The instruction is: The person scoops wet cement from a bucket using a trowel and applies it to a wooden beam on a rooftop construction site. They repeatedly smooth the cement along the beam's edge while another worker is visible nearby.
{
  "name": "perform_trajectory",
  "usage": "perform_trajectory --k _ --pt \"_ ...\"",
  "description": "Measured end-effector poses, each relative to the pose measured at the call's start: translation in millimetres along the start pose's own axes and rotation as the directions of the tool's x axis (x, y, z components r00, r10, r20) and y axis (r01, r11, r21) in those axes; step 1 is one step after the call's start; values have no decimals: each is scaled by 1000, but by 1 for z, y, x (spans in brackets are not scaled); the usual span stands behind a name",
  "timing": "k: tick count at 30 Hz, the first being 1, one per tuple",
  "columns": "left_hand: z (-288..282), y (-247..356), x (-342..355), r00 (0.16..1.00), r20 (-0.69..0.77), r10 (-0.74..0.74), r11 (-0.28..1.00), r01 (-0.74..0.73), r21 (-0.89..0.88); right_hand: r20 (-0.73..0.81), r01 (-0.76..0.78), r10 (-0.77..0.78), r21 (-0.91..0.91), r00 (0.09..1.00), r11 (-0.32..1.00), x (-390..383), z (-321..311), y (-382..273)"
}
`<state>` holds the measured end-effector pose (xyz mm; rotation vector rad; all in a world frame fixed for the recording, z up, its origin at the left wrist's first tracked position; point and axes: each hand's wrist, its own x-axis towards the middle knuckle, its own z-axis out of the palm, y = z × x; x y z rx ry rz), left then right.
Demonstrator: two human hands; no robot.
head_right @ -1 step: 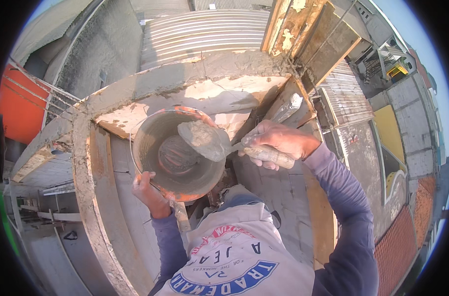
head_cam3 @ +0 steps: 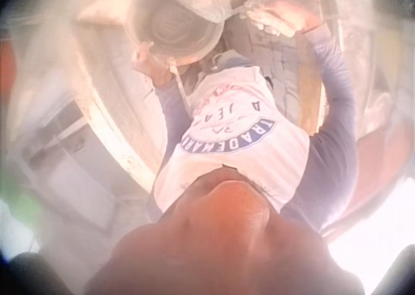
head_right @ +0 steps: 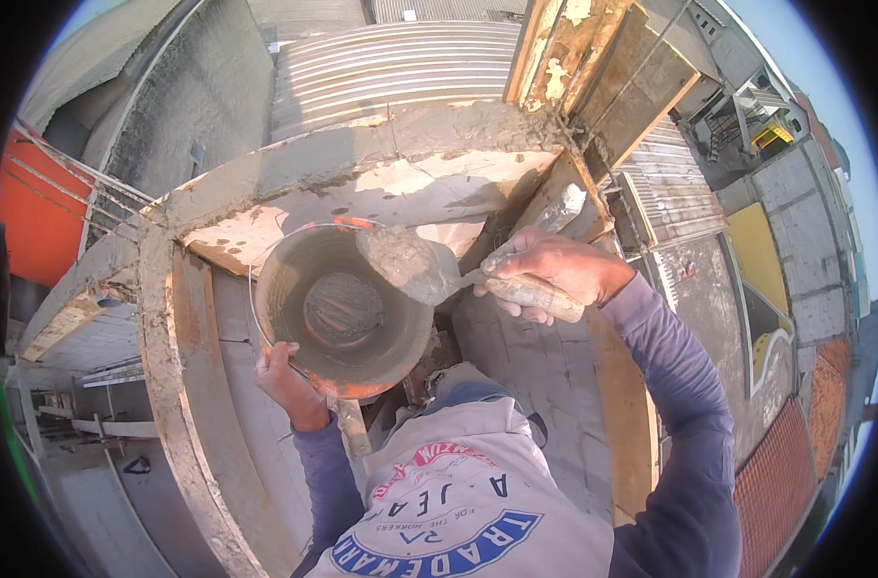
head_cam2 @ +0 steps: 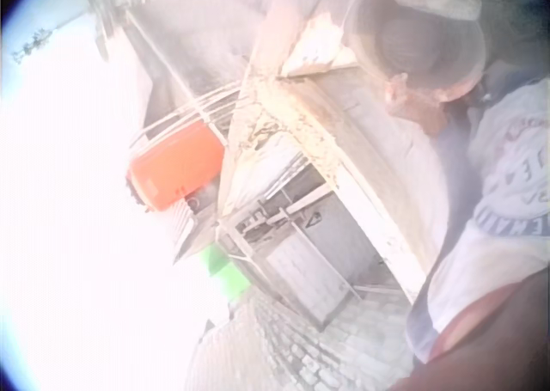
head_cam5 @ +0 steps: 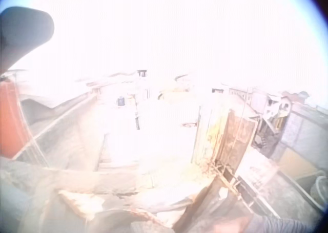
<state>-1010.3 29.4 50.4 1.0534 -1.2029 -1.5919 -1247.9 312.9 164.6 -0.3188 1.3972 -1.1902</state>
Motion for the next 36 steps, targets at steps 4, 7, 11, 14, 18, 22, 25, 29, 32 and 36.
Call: perform_trajectory --k 4,7,11,14,18,22,25,29,32,36 --pt "-36 -22 13 997 -65 -35 997 39 73 -202 82 -87 -33 975 996 -47 -48 -32" --pt "-63 -38 24 993 -112 -45 990 59 128 -321 155 -169 -70 932 985 -73 -78 -57" --pt "-91 -43 20 988 -151 29 975 5 220 -458 117 -198 -198 866 973 -109 -102 -70" --pt "-109 -51 14 990 -141 -26 983 52 178 -524 116 -192 -174 830 978 -132 -110 -61" --pt "-124 -63 5 990 -119 -77 979 97 178 -565 116 -141 -81 813 990 -158 -104 -57" --pt "-135 -76 3 988 -77 -137 950 153 271 -622 85 -166 -158 766 984 -160 -110 -63" --pt "-122 -81 7 992 -124 -36 933 78 350 -658 -63 -276 -443 701 894 -133 -123 -74" --pt "-105 -87 19 999 -33 -18 944 28 330 -579 -578 -628 -780 520 241 -57 -149 -53" --pt "-94 -72 23 1000 -21 20 938 -11 347 -531 -672 -738 -727 417 144 -42 -134 -49" --pt "-92 -54 9 992 -120 -42 966 71 247 -656 -639 -723 -655 216 404 -76 -95 -40"
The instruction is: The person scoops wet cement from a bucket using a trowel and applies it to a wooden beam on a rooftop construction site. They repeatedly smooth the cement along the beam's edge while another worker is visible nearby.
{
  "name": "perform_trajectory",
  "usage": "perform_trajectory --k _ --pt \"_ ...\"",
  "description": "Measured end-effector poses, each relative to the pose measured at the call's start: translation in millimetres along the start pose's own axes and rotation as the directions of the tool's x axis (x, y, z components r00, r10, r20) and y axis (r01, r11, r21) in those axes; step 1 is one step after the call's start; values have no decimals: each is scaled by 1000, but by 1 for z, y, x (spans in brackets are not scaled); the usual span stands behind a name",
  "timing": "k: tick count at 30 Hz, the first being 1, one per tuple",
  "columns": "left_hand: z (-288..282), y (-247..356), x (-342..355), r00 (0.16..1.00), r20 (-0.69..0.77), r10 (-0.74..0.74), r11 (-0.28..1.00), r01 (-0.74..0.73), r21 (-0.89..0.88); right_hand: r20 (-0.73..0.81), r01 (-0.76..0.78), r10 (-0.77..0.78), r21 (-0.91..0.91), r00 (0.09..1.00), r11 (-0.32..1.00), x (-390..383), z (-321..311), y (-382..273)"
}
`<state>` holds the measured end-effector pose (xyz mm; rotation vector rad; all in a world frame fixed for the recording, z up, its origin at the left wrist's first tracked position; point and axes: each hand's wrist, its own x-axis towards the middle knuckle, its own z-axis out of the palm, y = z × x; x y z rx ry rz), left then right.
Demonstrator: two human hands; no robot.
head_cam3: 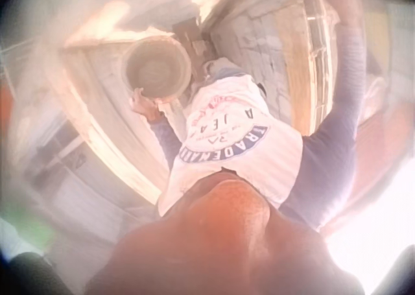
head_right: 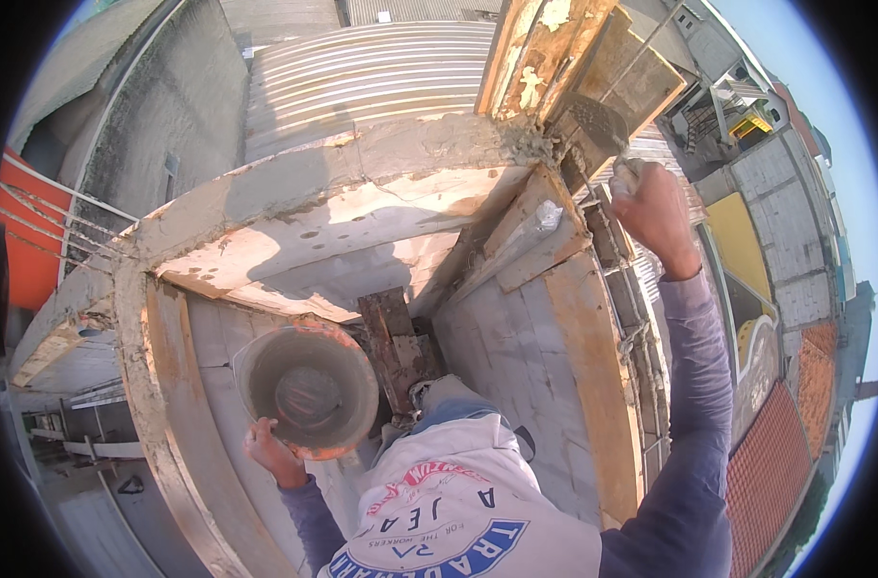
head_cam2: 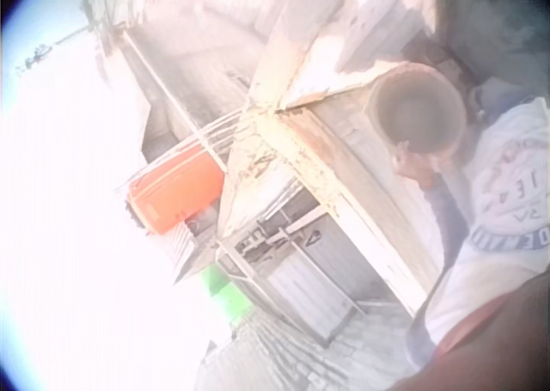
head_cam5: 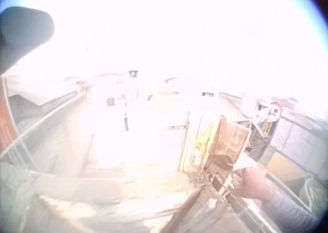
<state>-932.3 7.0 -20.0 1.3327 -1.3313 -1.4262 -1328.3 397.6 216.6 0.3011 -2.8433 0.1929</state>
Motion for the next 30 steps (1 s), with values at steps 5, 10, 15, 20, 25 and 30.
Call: perform_trajectory --k 5,10,15,20,25,30 --pt "-20 -17 -5 994 -11 -104 990 103 -101 343 -288 121 493 932 821 -55 -14 19" --pt "-31 -37 -2 997 -22 -75 997 76 9 587 -585 -91 809 804 54 -73 1 -44" --pt "-13 -4 7 999 25 -41 999 40 20 535 -610 -295 671 792 -422 -12 89 -128" --pt "-4 18 6 999 39 -2 992 7 -126 533 -524 -275 400 800 -752 43 157 -154" --pt "-19 32 -10 996 -94 2 998 -7 -58 516 -251 -11 399 857 -882 14 150 -153" --pt "-43 11 -3 992 -91 88 986 -74 148 498 -165 51 381 866 -910 -12 136 -190"
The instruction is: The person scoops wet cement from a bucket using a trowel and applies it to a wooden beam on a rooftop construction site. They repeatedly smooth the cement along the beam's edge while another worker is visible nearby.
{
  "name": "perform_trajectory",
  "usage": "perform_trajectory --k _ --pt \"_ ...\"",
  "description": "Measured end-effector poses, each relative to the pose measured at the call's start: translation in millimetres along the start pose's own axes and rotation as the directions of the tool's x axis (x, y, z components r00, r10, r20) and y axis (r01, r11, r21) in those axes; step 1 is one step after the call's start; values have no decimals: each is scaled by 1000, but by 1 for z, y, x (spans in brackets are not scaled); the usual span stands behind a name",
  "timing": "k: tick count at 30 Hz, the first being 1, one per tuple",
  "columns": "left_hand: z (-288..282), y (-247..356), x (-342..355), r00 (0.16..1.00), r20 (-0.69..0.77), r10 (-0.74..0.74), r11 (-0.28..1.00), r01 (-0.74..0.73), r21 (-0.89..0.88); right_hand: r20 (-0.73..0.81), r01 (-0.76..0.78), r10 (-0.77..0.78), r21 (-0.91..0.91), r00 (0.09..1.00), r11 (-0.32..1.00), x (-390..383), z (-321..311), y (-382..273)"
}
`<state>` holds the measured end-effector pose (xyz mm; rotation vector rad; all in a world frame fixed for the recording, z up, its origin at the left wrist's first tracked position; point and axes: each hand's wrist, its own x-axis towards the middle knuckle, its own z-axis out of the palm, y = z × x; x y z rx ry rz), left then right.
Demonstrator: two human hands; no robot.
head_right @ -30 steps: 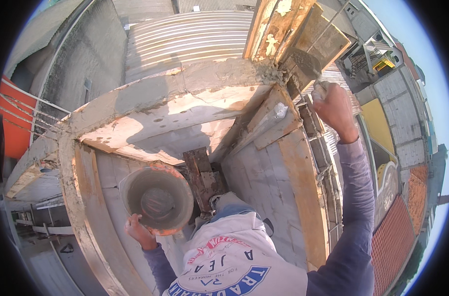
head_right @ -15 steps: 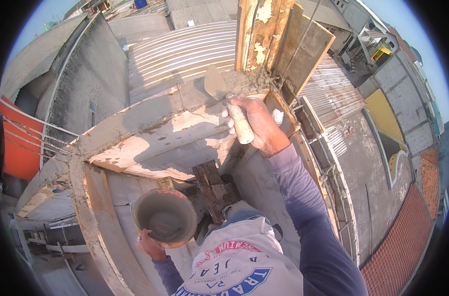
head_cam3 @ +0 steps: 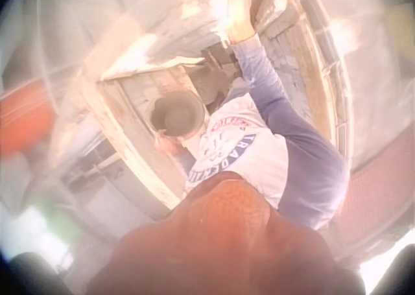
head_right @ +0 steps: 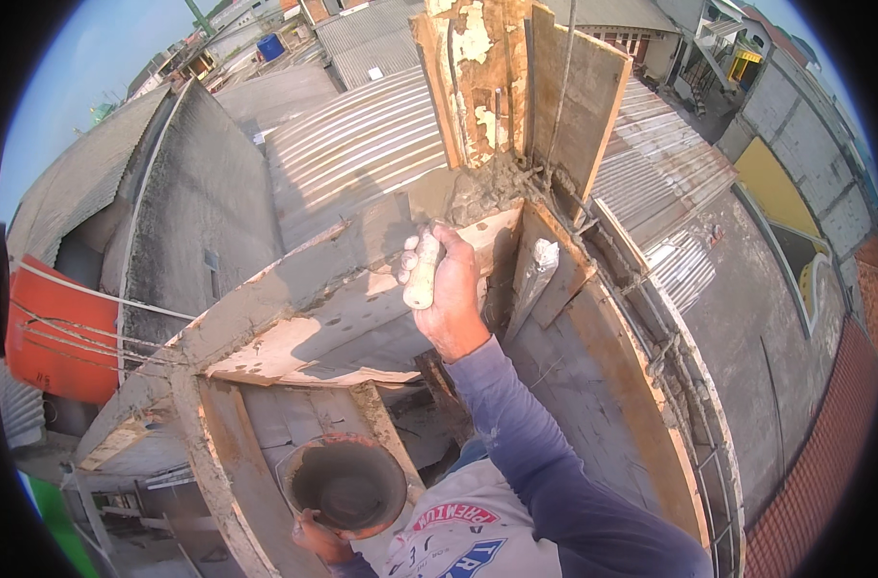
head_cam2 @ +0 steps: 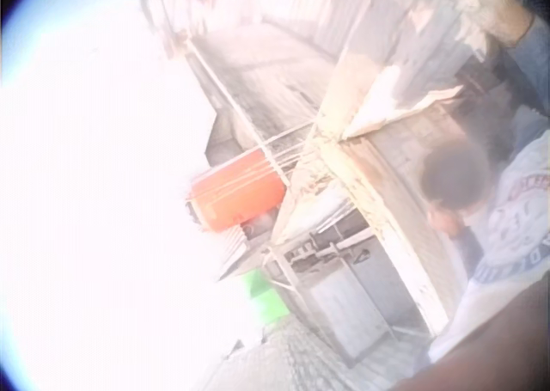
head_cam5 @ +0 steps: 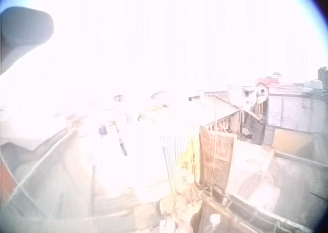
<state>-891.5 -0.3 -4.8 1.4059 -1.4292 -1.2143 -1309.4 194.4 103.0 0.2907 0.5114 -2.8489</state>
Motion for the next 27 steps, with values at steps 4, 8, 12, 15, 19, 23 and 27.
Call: perform_trajectory --k 4,8,12,15,19,23,27 --pt "-6 3 6 974 101 204 953 -221 207 -63 13 -2 179 998 984 10 -7 -8" --pt "5 21 6 978 83 192 963 -204 173 -40 53 -46 213 998 976 4 -2 -5" --pt "17 36 3 972 84 218 959 -229 164 54 32 -47 240 997 970 -6 -5 -12" --pt "25 49 -1 986 77 148 979 -157 127 40 38 -49 235 998 971 4 -24 -22" --pt "17 35 16 993 56 101 988 -107 107 125 -110 116 -48 985 993 -30 -22 -30" --pt "11 23 21 986 40 163 985 -165 50 26 -271 310 -418 950 867 -59 -19 -57" --pt "11 25 19 975 40 217 974 -219 52 -65 -182 184 -648 981 740 -56 -25 -99"
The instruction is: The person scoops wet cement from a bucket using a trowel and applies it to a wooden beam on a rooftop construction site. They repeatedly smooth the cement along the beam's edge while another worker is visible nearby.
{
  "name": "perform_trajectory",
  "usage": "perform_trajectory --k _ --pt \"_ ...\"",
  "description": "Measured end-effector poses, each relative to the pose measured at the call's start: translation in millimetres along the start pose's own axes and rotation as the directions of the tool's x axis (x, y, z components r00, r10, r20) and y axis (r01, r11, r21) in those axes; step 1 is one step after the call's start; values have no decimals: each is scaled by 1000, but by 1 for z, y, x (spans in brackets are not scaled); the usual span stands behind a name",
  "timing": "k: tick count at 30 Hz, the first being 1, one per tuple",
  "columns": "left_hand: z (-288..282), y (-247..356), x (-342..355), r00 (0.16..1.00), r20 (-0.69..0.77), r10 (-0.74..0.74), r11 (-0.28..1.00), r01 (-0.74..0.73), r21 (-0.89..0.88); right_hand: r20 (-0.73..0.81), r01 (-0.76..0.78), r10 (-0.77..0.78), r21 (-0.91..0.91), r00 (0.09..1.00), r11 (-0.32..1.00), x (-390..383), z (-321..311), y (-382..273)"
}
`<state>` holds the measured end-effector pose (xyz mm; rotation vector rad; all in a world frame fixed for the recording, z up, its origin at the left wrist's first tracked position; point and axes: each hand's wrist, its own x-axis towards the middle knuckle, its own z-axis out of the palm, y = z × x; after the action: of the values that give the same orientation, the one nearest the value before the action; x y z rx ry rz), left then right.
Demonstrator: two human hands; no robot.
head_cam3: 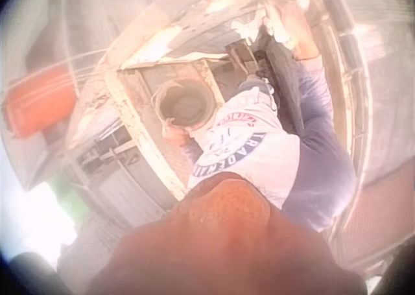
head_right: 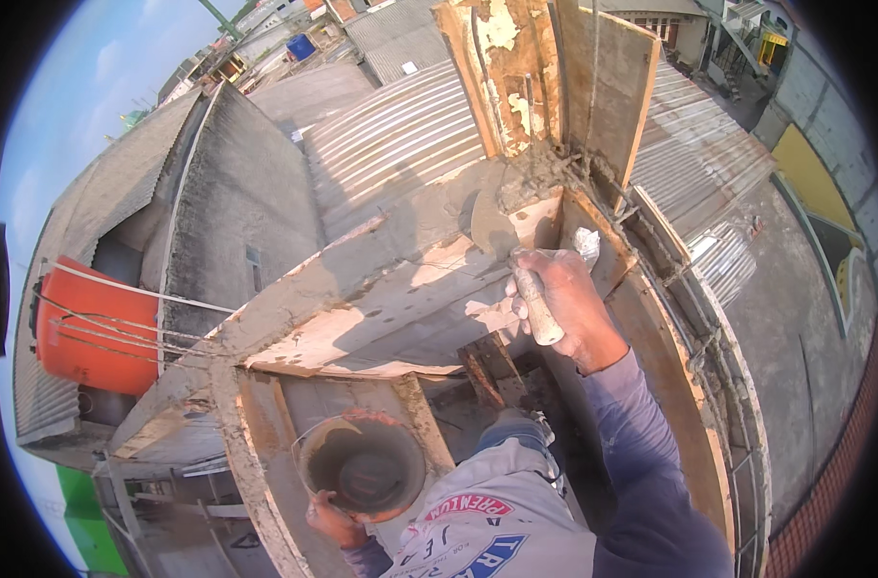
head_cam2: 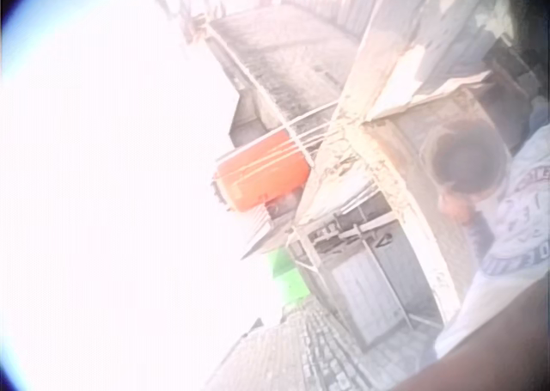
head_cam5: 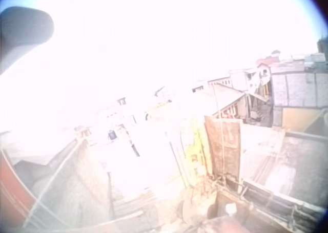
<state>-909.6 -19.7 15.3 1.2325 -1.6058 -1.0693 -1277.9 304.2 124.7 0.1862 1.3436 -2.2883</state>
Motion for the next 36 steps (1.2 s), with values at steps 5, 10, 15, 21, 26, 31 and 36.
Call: perform_trajectory --k 5,10,15,21,26,31,36 --pt "-6 -22 0 986 85 144 984 -152 89 -79 111 -118 -81 990 990 31 -7 -26" --pt "7 -5 0 994 37 -102 995 102 11 23 53 -59 197 998 979 22 -1 -7" --pt "10 -1 -9 986 29 -164 982 166 -89 -79 212 -198 448 977 868 37 -5 5" --pt "-8 -19 -14 991 76 110 992 -114 49 64 94 -214 751 975 654 53 0 35" --pt "-30 -40 -12 877 235 418 859 -466 211 28 193 -279 656 960 730 39 9 50" --pt "-22 -25 -20 964 177 197 962 -225 154 54 186 -268 591 962 785 21 4 62" --pt "-5 -22 -16 982 69 -175 980 168 104 102 160 -207 351 973 923 -2 -29 81"
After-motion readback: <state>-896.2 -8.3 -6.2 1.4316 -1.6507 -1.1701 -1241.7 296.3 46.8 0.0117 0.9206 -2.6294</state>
